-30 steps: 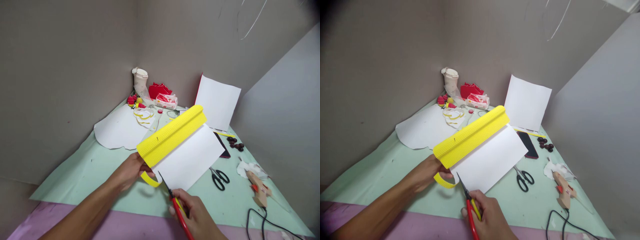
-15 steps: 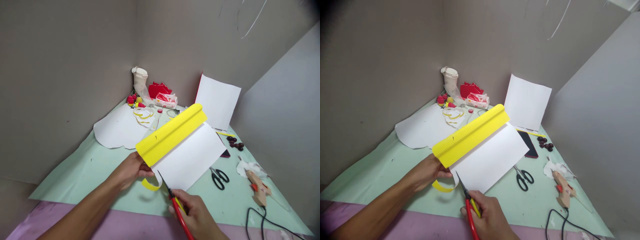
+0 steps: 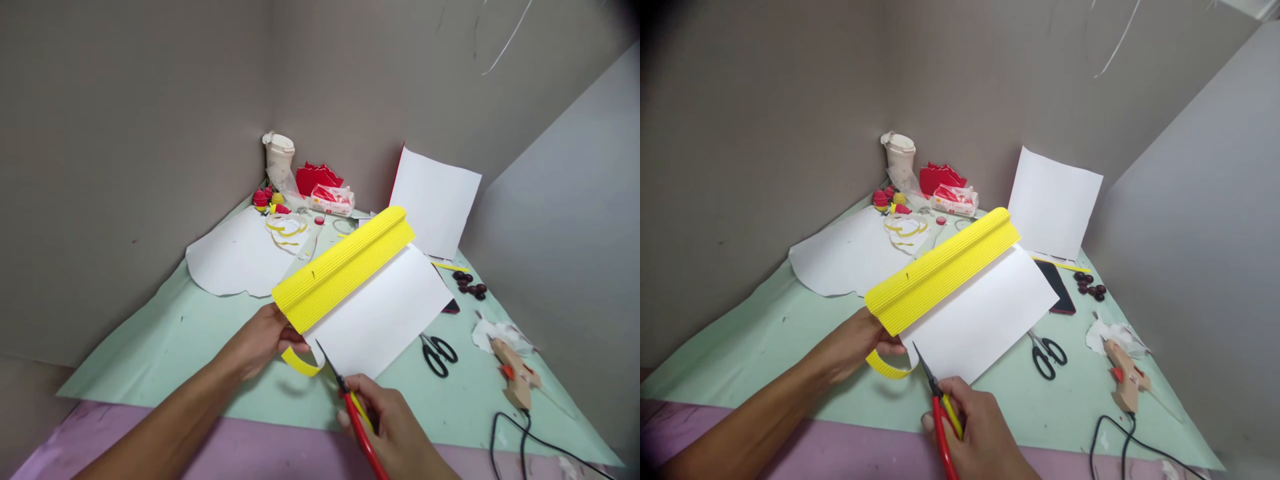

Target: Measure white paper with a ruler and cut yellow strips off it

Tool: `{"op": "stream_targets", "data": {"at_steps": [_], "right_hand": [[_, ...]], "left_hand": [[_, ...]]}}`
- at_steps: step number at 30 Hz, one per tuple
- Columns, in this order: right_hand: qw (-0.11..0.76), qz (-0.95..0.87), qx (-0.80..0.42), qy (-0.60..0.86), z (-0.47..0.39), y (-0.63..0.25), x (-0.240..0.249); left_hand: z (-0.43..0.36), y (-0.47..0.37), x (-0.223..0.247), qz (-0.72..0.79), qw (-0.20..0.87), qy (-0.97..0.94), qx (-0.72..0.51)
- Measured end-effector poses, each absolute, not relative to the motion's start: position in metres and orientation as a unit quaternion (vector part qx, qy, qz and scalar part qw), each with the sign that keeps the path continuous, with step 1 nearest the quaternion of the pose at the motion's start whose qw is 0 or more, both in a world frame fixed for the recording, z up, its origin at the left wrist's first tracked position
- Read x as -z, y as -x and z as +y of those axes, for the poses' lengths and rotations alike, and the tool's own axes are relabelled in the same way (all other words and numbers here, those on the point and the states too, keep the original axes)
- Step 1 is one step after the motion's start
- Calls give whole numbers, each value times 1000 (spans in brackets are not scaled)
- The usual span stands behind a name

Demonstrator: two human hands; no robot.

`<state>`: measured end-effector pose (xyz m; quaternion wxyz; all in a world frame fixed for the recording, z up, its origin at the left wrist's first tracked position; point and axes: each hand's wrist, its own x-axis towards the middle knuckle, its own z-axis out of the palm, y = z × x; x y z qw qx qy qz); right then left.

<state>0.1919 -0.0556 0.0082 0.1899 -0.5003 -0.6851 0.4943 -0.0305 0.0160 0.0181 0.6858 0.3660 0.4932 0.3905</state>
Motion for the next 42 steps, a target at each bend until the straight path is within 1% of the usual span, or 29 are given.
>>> {"op": "stream_targets", "data": {"at_steps": [14, 25, 38, 42], "right_hand": [[224, -710, -472, 473, -54, -196, -2], [192, -683, -501, 495, -57, -193, -14], [211, -681, -505, 486, -56, -193, -7], [215, -691, -489, 487, -56, -194, -4]], "left_hand": [[18, 31, -18, 498, 693, -349, -388], [17, 29, -17, 494, 692, -359, -384], [17, 29, -14, 483, 689, -375, -389], [17, 29, -15, 489, 691, -363, -389]]}}
